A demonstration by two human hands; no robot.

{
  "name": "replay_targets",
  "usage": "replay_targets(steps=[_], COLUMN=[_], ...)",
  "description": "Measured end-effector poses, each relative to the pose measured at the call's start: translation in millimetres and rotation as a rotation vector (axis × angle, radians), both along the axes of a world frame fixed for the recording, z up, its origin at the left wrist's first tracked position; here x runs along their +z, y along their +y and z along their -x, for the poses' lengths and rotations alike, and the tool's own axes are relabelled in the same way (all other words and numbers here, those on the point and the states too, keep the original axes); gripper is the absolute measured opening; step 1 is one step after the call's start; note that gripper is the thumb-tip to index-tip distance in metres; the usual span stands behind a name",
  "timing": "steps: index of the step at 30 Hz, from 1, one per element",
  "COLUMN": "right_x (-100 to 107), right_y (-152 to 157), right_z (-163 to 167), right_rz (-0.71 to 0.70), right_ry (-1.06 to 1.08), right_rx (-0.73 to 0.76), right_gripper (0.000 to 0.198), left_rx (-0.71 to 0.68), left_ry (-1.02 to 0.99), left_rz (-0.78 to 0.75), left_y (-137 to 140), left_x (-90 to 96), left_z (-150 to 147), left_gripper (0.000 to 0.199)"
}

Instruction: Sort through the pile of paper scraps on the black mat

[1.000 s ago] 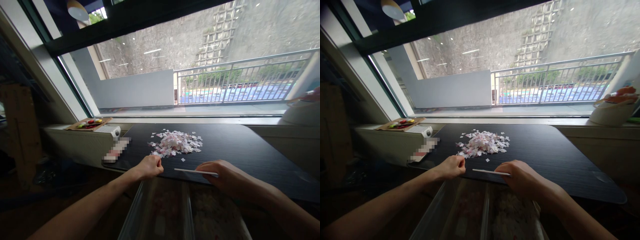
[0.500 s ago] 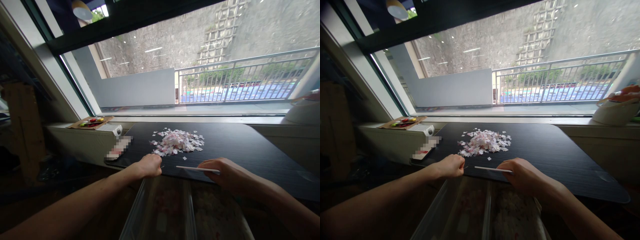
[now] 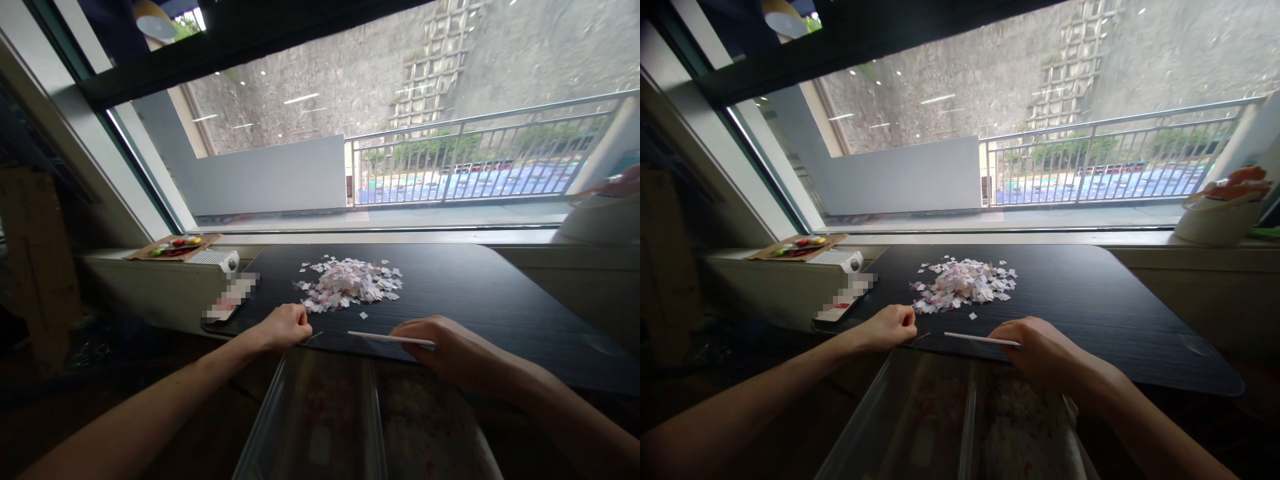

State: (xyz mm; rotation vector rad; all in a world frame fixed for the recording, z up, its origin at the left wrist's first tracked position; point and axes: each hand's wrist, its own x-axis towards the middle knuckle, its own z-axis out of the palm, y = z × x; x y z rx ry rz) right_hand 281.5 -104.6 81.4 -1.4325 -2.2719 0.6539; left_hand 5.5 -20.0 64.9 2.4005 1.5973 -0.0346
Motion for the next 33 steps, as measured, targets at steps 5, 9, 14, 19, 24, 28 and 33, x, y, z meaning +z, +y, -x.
replay_targets(steps=[5, 9, 14, 19, 24, 28, 33], right_x=[0, 0, 3, 1, -2, -3, -10], right_y=[2, 1, -2, -1, 0, -2, 20], right_z=[-2, -2, 0, 0, -4, -4, 21], right_rz=[0.043, 0.054, 0.049, 0.066, 0.063, 0.054, 0.032], right_ry=[-0.003, -0.009, -0.027, -0.004, 0.012, 0.03, 0.2], right_rx=[0.042, 0.049, 0.051, 0.04, 0.023, 0.031, 0.064], right_gripper=[0.027, 0.028, 0.029, 0.029, 0.028, 0.029, 0.027], left_rx=[-0.06, -0.176, -0.192, -0.109, -0.082, -0.219, -0.366], left_ry=[-0.099, -0.056, -0.04, -0.126, -0.228, -0.255, -0.229], left_rz=[0.038, 0.008, 0.013, 0.028, 0.025, -0.21, -0.294], left_y=[1, 2, 3, 8, 6, -20, -53], left_x=[5.0, 4.8, 2.0, -3.8, -6.2, -22.5, -48.3], left_z=[-1, -17, -26, -17, 12, 33, 38], left_gripper=[0.016, 0.01, 0.008, 0.008, 0.028, 0.036, 0.041])
